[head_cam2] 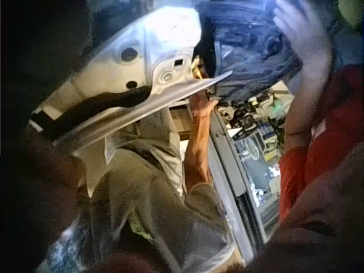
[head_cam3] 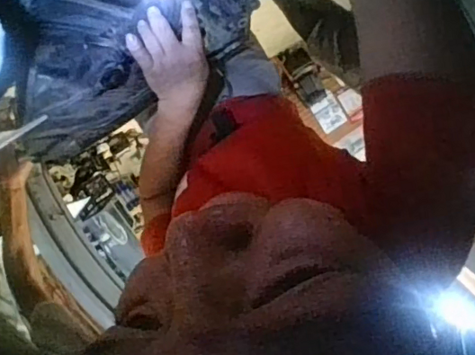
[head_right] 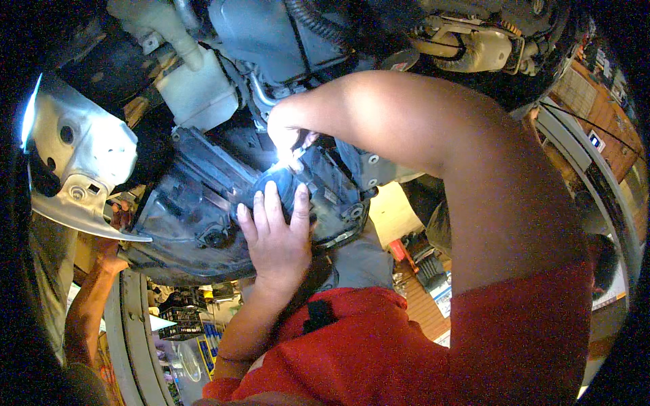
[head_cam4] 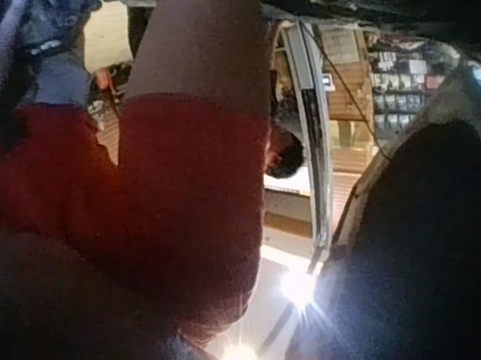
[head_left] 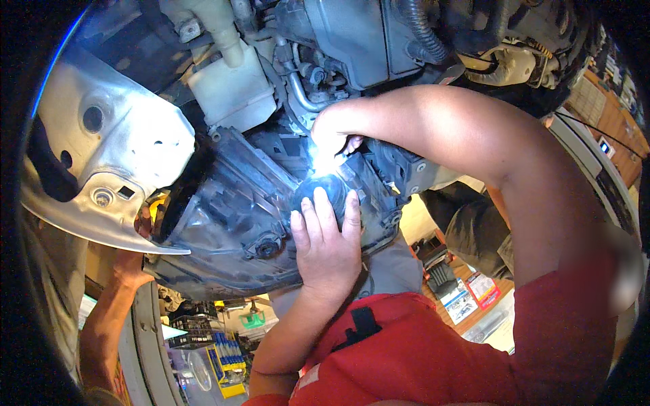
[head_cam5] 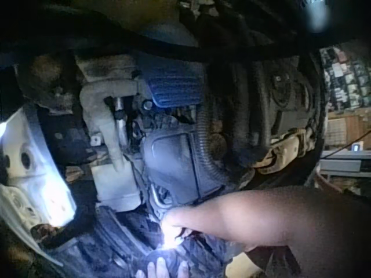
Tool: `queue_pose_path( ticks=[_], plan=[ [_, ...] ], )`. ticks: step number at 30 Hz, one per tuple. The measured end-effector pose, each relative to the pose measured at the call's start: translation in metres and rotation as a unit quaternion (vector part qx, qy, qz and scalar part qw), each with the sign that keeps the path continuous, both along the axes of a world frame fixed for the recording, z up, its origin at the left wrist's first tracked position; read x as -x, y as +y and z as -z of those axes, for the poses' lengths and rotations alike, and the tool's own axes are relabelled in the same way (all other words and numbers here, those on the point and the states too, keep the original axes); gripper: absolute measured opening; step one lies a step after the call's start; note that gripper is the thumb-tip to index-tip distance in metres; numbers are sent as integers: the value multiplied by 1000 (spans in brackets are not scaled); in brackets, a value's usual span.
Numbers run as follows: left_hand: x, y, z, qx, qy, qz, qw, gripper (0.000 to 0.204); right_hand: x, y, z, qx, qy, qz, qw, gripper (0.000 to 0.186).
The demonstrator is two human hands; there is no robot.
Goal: The person fits a headlight assembly into a car's front frame with the help of others, aligns it, and secures it using a tool.
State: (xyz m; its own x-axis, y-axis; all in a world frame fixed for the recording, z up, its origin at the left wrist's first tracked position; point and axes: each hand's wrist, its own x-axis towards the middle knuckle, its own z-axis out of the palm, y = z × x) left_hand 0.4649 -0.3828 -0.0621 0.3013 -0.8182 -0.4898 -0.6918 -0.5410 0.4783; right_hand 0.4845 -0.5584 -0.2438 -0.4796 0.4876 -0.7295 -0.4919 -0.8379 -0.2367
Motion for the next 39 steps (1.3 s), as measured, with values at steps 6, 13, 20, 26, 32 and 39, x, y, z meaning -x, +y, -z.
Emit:
queue_pose_path(
  ticks=[6, 13, 20, 26, 32, 39],
  plan=[
    [0, -1, 1, 1, 3, -3, 1000, 57, -2, -6, -16, 57, -55, 29, 996, 46],
    [-4, -6, -2, -5, -2, -8, 1000, 46, 7, -18, -34, 87, -204, 125, 967, 41],
    [-2, -3, -2, -15, 27, -2, 1000, 58, 18, -13, -34, 98, -290, 86, 948, 51],
    [-5, -3, -2, -18, 31, 10, 999, 57, 21, -19, -37, 105, -280, 147, 943, 50],
    [-1, -6, 1, 14, -12, -4, 1000, 41, 34, -18, -10, -48, -316, 132, 938, 30],
    [-4, -5, 1, 16, -16, 4, 1000, 41, -1, -23, -44, 59, -207, 127, 968, 29]
  ],
)
